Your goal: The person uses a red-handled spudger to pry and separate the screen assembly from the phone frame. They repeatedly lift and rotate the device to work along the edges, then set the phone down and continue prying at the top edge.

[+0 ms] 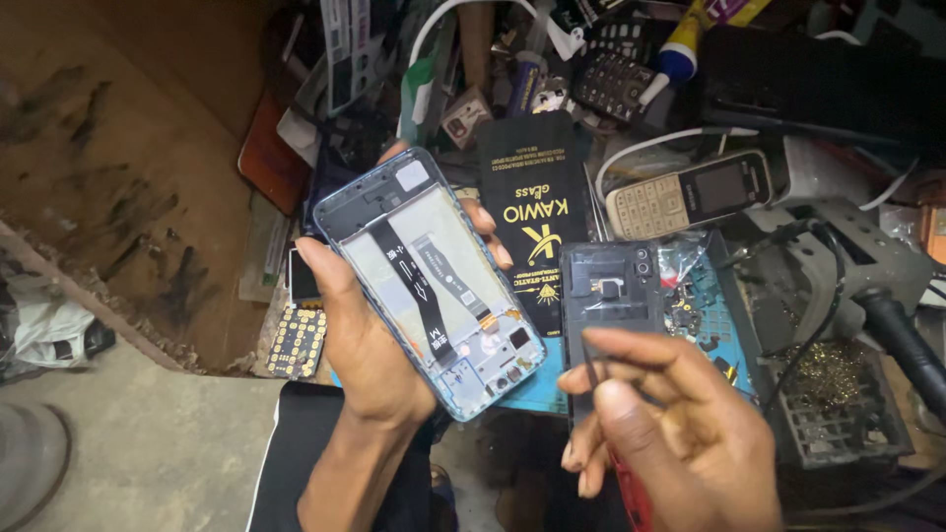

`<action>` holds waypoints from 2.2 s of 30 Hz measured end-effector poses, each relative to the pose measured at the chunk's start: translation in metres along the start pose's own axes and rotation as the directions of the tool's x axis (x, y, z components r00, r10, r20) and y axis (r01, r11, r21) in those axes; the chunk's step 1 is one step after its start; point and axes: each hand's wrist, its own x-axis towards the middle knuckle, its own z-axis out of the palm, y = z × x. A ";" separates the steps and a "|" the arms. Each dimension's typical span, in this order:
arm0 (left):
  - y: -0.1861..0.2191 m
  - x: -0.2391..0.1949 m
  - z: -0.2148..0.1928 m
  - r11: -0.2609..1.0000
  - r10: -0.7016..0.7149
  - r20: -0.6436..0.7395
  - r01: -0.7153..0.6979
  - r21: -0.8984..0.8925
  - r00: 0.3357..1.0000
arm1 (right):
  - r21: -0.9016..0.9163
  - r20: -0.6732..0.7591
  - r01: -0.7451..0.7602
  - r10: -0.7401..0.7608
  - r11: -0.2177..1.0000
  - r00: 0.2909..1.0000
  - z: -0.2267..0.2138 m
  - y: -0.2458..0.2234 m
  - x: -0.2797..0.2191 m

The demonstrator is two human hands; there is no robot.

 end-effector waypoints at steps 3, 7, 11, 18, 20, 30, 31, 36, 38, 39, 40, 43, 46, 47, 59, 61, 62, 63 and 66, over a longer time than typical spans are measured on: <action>-0.001 -0.001 0.003 0.998 -0.046 -0.012 0.046 -0.039 0.999 | -0.302 -0.090 0.100 -0.133 0.948 0.987 0.010 0.007 -0.004; -0.002 -0.002 0.007 0.995 -0.098 -0.019 0.098 -0.012 0.995 | -0.364 -0.114 0.170 -0.225 0.916 0.968 0.021 -0.001 -0.004; -0.003 -0.004 0.008 0.995 -0.103 0.015 0.103 -0.005 0.995 | -0.573 -0.071 0.262 -0.365 0.777 0.928 0.025 -0.013 0.000; -0.003 -0.005 0.009 0.993 -0.116 0.044 0.117 -0.032 0.992 | -0.622 -0.027 0.300 -0.403 0.723 0.915 0.024 -0.010 -0.003; -0.004 -0.006 0.010 0.991 -0.134 0.041 0.135 -0.020 0.990 | -0.608 -0.027 0.285 -0.378 0.741 0.925 0.023 -0.008 -0.002; -0.001 -0.003 0.010 0.983 -0.165 0.059 0.159 0.092 0.985 | -0.538 -0.075 0.308 -0.409 0.785 0.909 0.022 -0.009 0.000; -0.001 -0.003 0.010 0.978 -0.193 0.061 0.188 0.091 0.979 | -0.539 -0.091 0.284 -0.390 0.792 0.916 0.022 -0.009 0.000; -0.005 -0.006 0.015 0.951 -0.290 0.042 0.283 0.122 0.956 | -0.564 -0.049 0.309 -0.404 0.766 0.913 0.016 -0.010 0.001; -0.007 -0.003 0.015 0.942 -0.275 -0.004 0.271 0.197 0.961 | -0.543 -0.067 0.298 -0.395 0.785 0.916 0.015 -0.010 0.001; -0.007 -0.003 0.016 0.935 -0.267 -0.028 0.266 0.234 0.963 | -0.532 -0.076 0.293 -0.389 0.794 0.918 0.014 -0.009 0.001; -0.008 -0.002 0.016 0.937 -0.282 -0.002 0.276 0.215 0.959 | -0.546 -0.081 0.289 -0.393 0.786 0.916 0.014 -0.009 0.001; -0.008 -0.003 0.017 0.930 -0.319 0.036 0.306 0.202 0.947 | -0.553 -0.093 0.277 -0.389 0.786 0.917 0.013 -0.010 0.002; -0.010 -0.006 0.018 0.908 -0.355 0.024 0.338 0.248 0.935 | -0.496 -0.120 0.256 -0.358 0.829 0.926 0.014 -0.011 0.004; -0.010 -0.007 0.018 0.905 -0.369 0.044 0.348 0.245 0.929 | -0.483 -0.137 0.245 -0.349 0.841 0.927 0.014 -0.012 0.005; -0.013 -0.014 0.024 0.906 -0.392 0.047 0.377 0.193 0.919 | -0.536 -0.117 0.283 -0.402 0.795 0.908 0.017 -0.012 0.007; -0.014 -0.015 0.024 0.901 -0.411 0.048 0.397 0.175 0.910 | -0.544 -0.140 0.251 -0.381 0.801 0.914 0.018 -0.013 0.009; -0.015 -0.015 0.024 0.900 -0.416 0.054 0.403 0.167 0.908 | -0.555 -0.169 0.214 -0.361 0.804 0.917 0.018 -0.013 0.009; -0.016 -0.015 0.023 0.899 -0.422 0.058 0.409 0.159 0.905 | -0.565 -0.198 0.177 -0.340 0.806 0.919 0.019 -0.013 0.009; -0.017 -0.017 0.022 0.895 -0.432 0.058 0.420 0.151 0.900 | -0.552 -0.217 0.172 -0.339 0.816 0.915 0.021 -0.013 0.009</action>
